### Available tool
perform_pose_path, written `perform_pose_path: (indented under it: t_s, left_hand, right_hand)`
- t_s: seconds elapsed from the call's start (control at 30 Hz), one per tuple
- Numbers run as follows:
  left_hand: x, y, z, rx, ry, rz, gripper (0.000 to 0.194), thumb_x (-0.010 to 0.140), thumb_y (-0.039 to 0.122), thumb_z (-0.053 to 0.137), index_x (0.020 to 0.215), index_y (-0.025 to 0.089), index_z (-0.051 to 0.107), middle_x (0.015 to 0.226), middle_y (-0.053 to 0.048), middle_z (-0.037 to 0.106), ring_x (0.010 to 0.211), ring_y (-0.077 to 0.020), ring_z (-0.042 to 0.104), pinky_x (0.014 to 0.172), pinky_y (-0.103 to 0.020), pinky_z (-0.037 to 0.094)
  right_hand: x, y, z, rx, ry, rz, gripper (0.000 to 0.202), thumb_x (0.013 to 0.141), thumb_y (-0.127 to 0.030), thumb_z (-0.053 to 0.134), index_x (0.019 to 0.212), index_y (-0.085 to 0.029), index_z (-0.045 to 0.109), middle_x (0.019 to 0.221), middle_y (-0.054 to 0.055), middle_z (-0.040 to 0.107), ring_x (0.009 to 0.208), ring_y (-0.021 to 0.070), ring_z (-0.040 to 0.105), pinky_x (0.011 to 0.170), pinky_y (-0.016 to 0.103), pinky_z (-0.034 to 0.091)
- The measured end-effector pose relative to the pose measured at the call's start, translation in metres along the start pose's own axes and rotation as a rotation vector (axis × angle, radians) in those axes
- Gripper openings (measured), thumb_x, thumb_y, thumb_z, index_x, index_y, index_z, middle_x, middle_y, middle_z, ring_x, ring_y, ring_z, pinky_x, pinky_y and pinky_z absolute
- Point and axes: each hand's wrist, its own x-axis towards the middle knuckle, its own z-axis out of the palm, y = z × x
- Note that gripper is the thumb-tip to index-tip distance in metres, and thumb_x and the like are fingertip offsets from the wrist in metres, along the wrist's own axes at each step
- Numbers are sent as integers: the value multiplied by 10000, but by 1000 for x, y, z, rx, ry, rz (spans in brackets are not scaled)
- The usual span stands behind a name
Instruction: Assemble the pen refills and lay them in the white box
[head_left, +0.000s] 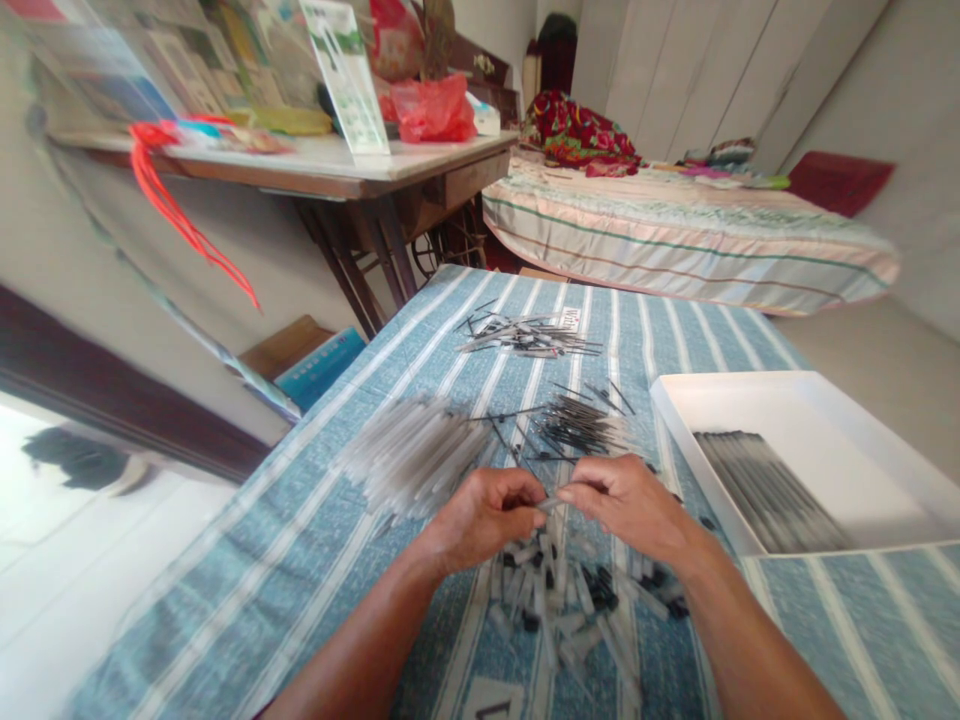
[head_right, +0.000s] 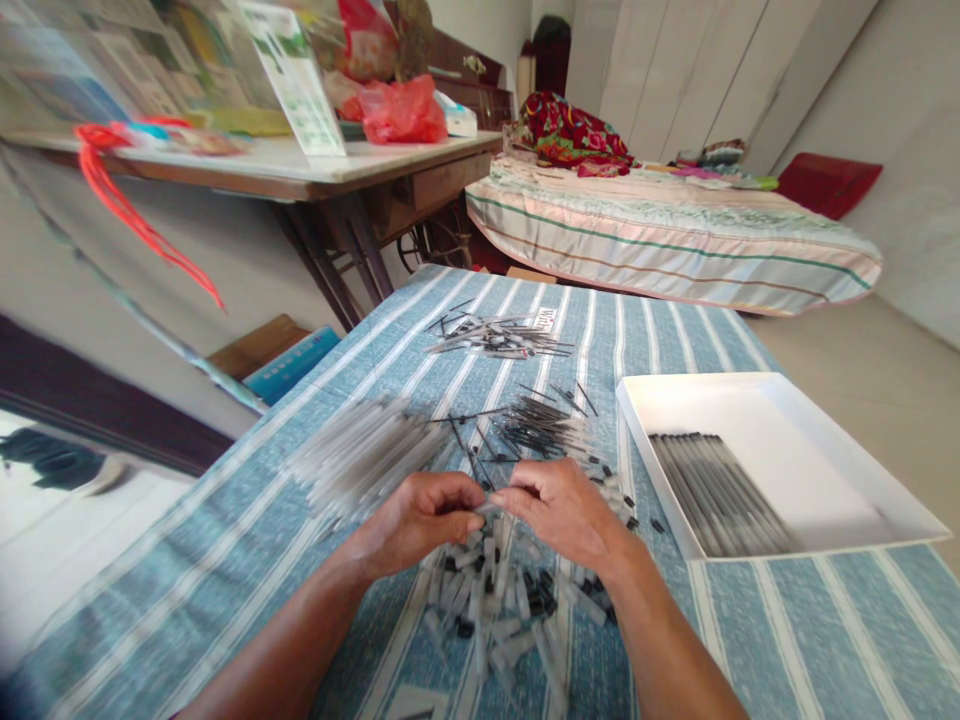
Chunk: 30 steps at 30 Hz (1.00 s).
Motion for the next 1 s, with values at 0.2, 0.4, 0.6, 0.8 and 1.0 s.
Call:
perform_pose_path:
  t_s: [0.2, 0.4, 0.6, 0.8, 1.0]
  left_hand:
    - [0, 2, 1, 71, 21, 23, 130, 719, 246, 587, 753, 120, 588, 577, 31, 516, 529, -90, 457, 495, -197, 348]
    - [0, 4, 2, 401, 119, 192, 77, 738, 151, 539, 723, 135, 613, 628, 21, 531, 577, -95, 468, 537, -201, 347]
    - [1, -1, 2, 637, 166, 349, 103, 781, 141, 509, 746, 152, 605, 686, 0, 559, 649, -114, 503, 608, -222, 367]
    - [1, 1, -2, 638, 312, 421, 63, 750, 148, 559, 696, 159, 589, 710, -16, 548, 685, -132, 512, 640, -238, 385]
    - [0, 6, -9, 385, 567, 300, 101, 710, 244, 632, 665, 157, 610, 583, 22, 510, 530, -95, 453, 506, -211, 337]
  right_hand:
    - [0, 0, 0, 13, 10, 2, 309, 812, -391, 509, 601, -166, 481, 506, -64, 400, 504, 74, 392, 479, 186, 265]
    - [2, 0, 3, -6, 11, 14, 304, 818, -319, 495, 560, -163, 454, 494, -58, 423, 497, 72, 404, 476, 187, 253]
    - [4, 0, 8, 20, 35, 37, 309, 826, -339, 484, 570, -168, 456, 486, -58, 440, 472, 69, 400, 471, 185, 258]
    - [5, -3, 9, 66, 78, 30, 360, 852, -387, 434, 566, -170, 455, 499, -49, 452, 482, 76, 411, 486, 188, 277]
    - [7, 5, 14, -107, 25, 35, 229, 793, -307, 518, 608, -172, 528, 536, -43, 477, 545, 96, 447, 520, 192, 282]
